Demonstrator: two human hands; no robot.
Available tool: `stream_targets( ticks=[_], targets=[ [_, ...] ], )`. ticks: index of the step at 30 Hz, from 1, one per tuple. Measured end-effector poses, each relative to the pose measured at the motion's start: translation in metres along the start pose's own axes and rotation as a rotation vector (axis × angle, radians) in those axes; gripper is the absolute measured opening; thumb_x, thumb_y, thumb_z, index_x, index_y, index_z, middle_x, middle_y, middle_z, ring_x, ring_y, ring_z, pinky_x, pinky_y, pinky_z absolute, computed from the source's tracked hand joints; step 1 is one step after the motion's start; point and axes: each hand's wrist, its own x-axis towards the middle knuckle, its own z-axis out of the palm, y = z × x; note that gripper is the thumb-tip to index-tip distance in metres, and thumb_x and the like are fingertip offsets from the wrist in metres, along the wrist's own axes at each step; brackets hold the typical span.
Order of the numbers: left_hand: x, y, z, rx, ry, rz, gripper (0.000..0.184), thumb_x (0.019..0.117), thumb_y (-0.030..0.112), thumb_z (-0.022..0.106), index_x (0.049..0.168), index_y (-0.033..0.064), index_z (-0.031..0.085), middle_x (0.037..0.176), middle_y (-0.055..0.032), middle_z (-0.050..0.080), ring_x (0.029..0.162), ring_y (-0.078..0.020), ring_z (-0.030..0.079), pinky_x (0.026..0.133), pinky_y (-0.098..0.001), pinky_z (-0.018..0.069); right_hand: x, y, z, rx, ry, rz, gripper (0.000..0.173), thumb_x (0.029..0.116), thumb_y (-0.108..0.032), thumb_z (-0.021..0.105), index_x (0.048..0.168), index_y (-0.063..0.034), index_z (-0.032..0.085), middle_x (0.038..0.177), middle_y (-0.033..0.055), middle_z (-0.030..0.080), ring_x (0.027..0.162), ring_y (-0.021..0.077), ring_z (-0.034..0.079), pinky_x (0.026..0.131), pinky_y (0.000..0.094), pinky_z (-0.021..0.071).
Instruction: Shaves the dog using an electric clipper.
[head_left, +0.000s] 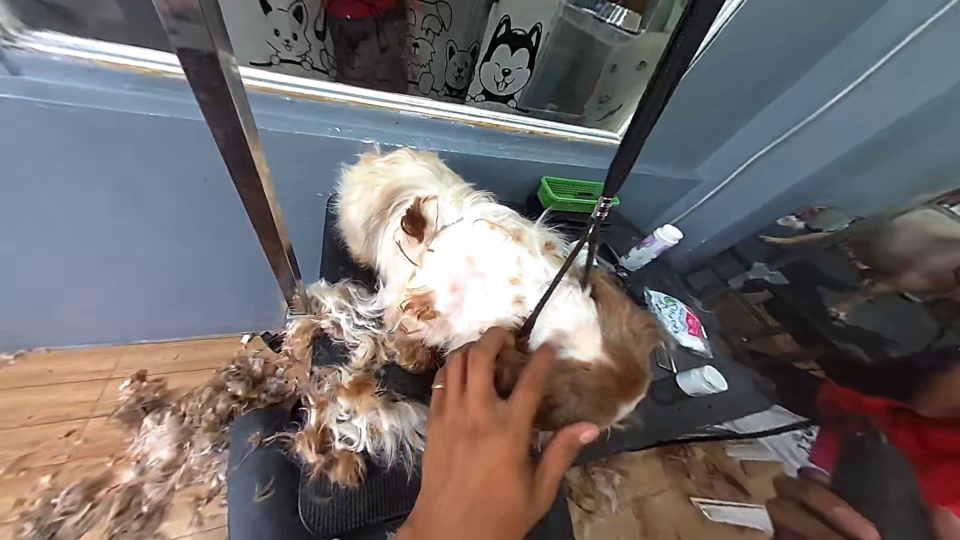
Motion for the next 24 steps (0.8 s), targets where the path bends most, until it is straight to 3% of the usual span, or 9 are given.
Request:
stream_targets(
  ticks=[1, 3, 5, 7, 11, 16, 19, 21, 24],
  targets=[
    [0.002, 0.004, 0.006, 0.061, -0.070, 0.008, 0.068, 0.0923, 0.069, 0.057, 0.141, 0.0229, 0.062, 0.137, -0.0118, 0.057, 0.114, -0.0283, 0.061, 0.082, -0.0440, 0.0565, 0.000, 0.000, 0.008, -0.028, -0.015, -0.054, 0.046, 0.1068, -0.044, 0.044, 0.116, -0.0011, 0.058, 0.095, 0.0114, 0.065, 0.077, 0.0194, 0.068, 0.064, 0.0294, 0.0596],
    [0.004, 0.011, 0.023, 0.118, -0.137, 0.028, 0.073, 0.0883, 0.051, 0.072, 0.146, 0.0104, 0.056, 0.139, -0.0156, 0.058, 0.107, -0.0306, 0.066, 0.073, -0.0424, 0.0591, 0.003, 0.000, 0.027, -0.107, -0.073, -0.130, 0.039, 0.1064, -0.037, 0.047, 0.115, -0.0011, 0.059, 0.099, 0.0112, 0.065, 0.084, 0.0197, 0.069, 0.072, 0.0298, 0.0596],
    [0.006, 0.014, 0.042, 0.139, -0.093, 0.049, 0.065, 0.0808, 0.022, 0.081, 0.139, 0.0026, 0.060, 0.127, -0.0176, 0.064, 0.094, -0.0288, 0.070, 0.065, -0.0371, 0.0601, 0.009, 0.002, 0.051, -0.201, -0.098, -0.202, 0.031, 0.1039, -0.032, 0.054, 0.106, -0.0035, 0.064, 0.097, 0.0082, 0.067, 0.084, 0.0163, 0.069, 0.075, 0.0269, 0.0592],
    [0.010, 0.013, 0.058, 0.130, -0.020, 0.058, 0.056, 0.0749, 0.007, 0.081, 0.128, 0.0002, 0.067, 0.110, -0.0165, 0.069, 0.082, -0.0262, 0.071, 0.062, -0.0347, 0.0598, 0.016, -0.001, 0.062, -0.200, -0.106, -0.257, 0.026, 0.1021, -0.029, 0.056, 0.101, -0.0045, 0.064, 0.093, 0.0072, 0.066, 0.082, 0.0148, 0.068, 0.075, 0.0255, 0.0584],
    [0.023, 0.020, 0.063, 0.134, -0.049, 0.035, 0.042, 0.0720, 0.011, 0.086, 0.111, 0.0014, 0.074, 0.106, -0.0170, 0.071, 0.078, -0.0256, 0.073, 0.060, -0.0368, 0.0606, 0.022, -0.008, 0.075, -0.062, -0.106, -0.238, 0.028, 0.1020, -0.030, 0.057, 0.100, -0.0024, 0.058, 0.090, 0.0093, 0.063, 0.080, 0.0175, 0.068, 0.074, 0.0279, 0.0600],
    [0.036, 0.027, 0.055, 0.273, -0.065, 0.034, 0.017, 0.0758, 0.009, 0.081, 0.089, 0.0070, 0.070, 0.085, -0.0086, 0.064, 0.063, -0.0226, 0.065, 0.046, -0.0356, 0.0507, 0.016, 0.002, 0.097, -0.069, -0.089, -0.271, 0.037, 0.1077, -0.030, 0.042, 0.104, 0.0015, 0.063, 0.094, 0.0103, 0.065, 0.089, 0.0214, 0.069, 0.084, 0.0322, 0.0602],
    [0.023, 0.034, 0.048, 0.301, -0.084, 0.042, 0.015, 0.0749, 0.014, 0.080, 0.084, 0.0093, 0.070, 0.081, -0.0073, 0.065, 0.062, -0.0224, 0.066, 0.043, -0.0366, 0.0492, 0.016, 0.000, 0.094, 0.076, -0.079, -0.278, 0.036, 0.1076, -0.023, 0.041, 0.111, 0.0085, 0.058, 0.105, 0.0193, 0.065, 0.104, 0.0292, 0.068, 0.092, 0.0362, 0.0592],
    [0.006, 0.043, 0.036, 0.310, -0.109, 0.048, 0.018, 0.0745, 0.018, 0.078, 0.089, 0.0088, 0.072, 0.091, -0.0085, 0.071, 0.070, -0.0227, 0.071, 0.044, -0.0356, 0.0520, 0.020, -0.002, 0.098, 0.097, -0.017, -0.294, 0.032, 0.1066, -0.017, 0.041, 0.113, 0.0103, 0.057, 0.109, 0.0221, 0.065, 0.108, 0.0302, 0.068, 0.097, 0.0365, 0.0574],
    [-0.020, 0.051, 0.012, 0.290, -0.187, -0.010, 0.020, 0.0750, 0.010, 0.075, 0.094, 0.0068, 0.071, 0.100, -0.0103, 0.071, 0.082, -0.0256, 0.073, 0.049, -0.0359, 0.0539, 0.039, -0.006, 0.091, -0.061, -0.088, -0.244, 0.032, 0.1044, -0.023, 0.050, 0.123, 0.0023, 0.056, 0.116, 0.0163, 0.067, 0.113, 0.0235, 0.067, 0.103, 0.0319, 0.0536]
  ],
)
